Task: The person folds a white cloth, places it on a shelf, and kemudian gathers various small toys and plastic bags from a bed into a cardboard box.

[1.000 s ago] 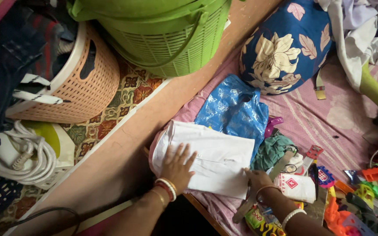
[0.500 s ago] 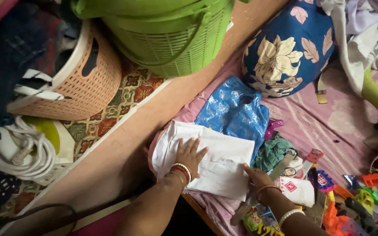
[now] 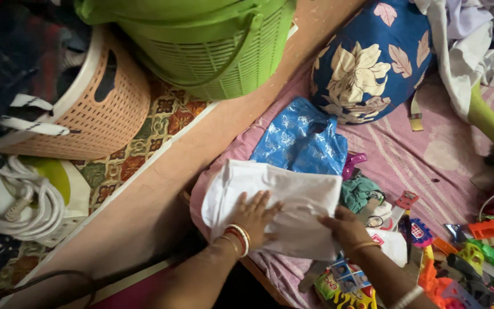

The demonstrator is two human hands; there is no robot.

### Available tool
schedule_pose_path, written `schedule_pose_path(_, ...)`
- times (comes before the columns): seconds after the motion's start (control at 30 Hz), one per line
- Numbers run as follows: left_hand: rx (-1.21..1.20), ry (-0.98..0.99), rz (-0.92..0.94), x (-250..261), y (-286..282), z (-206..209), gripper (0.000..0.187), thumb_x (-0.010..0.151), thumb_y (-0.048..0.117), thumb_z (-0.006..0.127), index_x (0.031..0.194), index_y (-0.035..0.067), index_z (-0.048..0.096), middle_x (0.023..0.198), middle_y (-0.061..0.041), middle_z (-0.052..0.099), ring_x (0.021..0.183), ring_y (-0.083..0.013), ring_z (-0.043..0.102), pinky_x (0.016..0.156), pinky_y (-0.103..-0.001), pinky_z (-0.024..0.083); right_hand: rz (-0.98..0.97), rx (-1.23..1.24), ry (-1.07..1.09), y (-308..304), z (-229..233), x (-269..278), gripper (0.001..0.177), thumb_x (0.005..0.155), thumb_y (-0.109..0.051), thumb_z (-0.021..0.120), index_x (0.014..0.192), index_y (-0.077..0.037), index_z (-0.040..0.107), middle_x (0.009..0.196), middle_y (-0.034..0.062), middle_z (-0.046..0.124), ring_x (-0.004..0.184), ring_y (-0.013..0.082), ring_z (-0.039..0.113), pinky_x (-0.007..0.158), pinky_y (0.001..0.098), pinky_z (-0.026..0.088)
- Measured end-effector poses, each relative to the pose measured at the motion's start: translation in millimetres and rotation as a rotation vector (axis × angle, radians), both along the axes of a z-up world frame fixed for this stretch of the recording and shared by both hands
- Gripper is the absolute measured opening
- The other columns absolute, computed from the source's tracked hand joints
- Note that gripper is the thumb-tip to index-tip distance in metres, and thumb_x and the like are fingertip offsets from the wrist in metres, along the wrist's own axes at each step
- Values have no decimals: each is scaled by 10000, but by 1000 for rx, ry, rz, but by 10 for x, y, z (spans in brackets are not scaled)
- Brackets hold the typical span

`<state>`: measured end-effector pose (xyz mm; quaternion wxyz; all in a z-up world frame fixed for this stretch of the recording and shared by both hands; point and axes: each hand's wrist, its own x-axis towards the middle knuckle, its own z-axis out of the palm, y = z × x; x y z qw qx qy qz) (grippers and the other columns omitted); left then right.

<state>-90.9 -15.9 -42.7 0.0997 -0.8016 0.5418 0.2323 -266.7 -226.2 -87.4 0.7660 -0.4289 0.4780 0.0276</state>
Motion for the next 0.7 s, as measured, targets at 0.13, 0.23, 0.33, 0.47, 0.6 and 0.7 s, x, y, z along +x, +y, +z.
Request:
schedule_pose_path(0.13,1,33,-67,-150,-97,-25,878,929,599,557,1637,308,126,1703,-153,112,1577,-310,88,1210,-616,73,83,-230,23,-80,-16,-153,358,789,-52,726,1139,-63,650,929,94,739,697,172,657,595,330,501)
schedule_pose_path(0.23,-36,-22,-60,-179,-122,-287,861,903,514,587,1628,300,175,1672,-157,144,1525,-327,140,1161,-638,121,196,-357,-20,62,-107,-39,420,811,-55,779,1187,-6,597,819,134,650,601,224,582,503,348,472)
schedule_pose_path(0.33,-291,-57,57,-15,-7,-556,593,949,375,592,1513,251,457,1574,-187,411,1426,-374,387,1100,-612,309,159,-288,-15,353,140,266,546,816,-42,755,1287,-33,478,817,106,636,626,199,575,497,328,480)
schedule_pose_path(0.47,-839,333,442,353,353,-412,443,971,300,535,1379,145,617,1368,-158,677,1289,-319,626,1106,-420,513,231,-306,22,793,540,776,718,787,0,714,1418,-117,393,859,121,665,659,227,631,562,358,539)
schedule_pose_path(0.6,-784,354,1072,496,578,29,511,927,452,636,1268,76,693,1226,-161,739,1143,-288,709,987,-369,537,435,-390,-402,1226,427,1085,743,836,-76,746,1485,-121,389,1177,143,626,1027,218,667,839,342,591)
schedule_pose_path(0.7,-717,265,1096,473,690,65,710,806,529,743,1299,30,640,1273,-194,693,1191,-311,668,1035,-385,505,548,-574,-404,1338,175,989,688,878,-98,725,1494,-166,426,1385,139,580,1224,246,632,967,363,581)
